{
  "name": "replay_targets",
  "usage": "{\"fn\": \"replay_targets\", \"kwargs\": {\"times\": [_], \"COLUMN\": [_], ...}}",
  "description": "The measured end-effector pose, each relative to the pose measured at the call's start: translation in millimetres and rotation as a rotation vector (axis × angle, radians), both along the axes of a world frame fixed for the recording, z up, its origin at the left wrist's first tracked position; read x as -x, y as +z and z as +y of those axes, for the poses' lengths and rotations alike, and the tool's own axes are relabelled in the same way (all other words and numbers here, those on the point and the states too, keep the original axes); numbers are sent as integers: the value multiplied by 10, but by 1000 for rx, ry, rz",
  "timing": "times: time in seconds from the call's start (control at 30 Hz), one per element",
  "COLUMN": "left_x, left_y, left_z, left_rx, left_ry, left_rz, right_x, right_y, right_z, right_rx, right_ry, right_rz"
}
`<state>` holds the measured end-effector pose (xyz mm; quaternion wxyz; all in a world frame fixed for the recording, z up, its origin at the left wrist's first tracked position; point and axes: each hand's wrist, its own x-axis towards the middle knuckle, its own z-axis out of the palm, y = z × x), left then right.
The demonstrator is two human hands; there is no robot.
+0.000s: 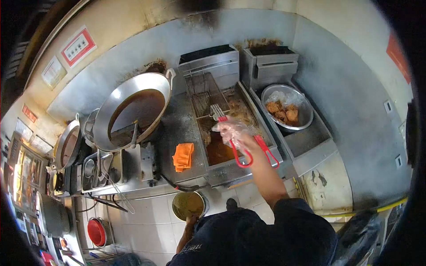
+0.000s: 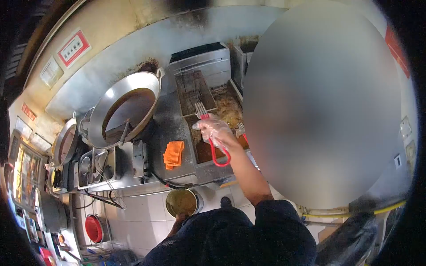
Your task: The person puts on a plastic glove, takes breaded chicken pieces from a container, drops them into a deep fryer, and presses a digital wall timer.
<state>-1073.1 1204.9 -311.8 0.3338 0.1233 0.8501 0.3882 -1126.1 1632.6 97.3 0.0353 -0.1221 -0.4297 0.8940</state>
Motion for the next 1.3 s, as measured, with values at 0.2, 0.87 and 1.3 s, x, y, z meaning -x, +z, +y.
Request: {"fn": "replay_targets", "kwargs": {"times": [0.2,0.87,1.3], "left_x": [23,-1837,-5513], "left_y": [-888,947,2875], "left_z": [-343,303,-1663], "left_rx": [-73,-190,-741], "left_ry": [-28,-1137,-2210], "left_rz": [102,-590,-436], "right_x": [-99,-4822,-7211], "right_y": [-125,-1119,-1217], "right_z": [-327,-3745,-6763], "right_rx": [-13,78,-55], "right_ry": [-125,-1388,-2731], "right_rz": [-44,61,66]}}
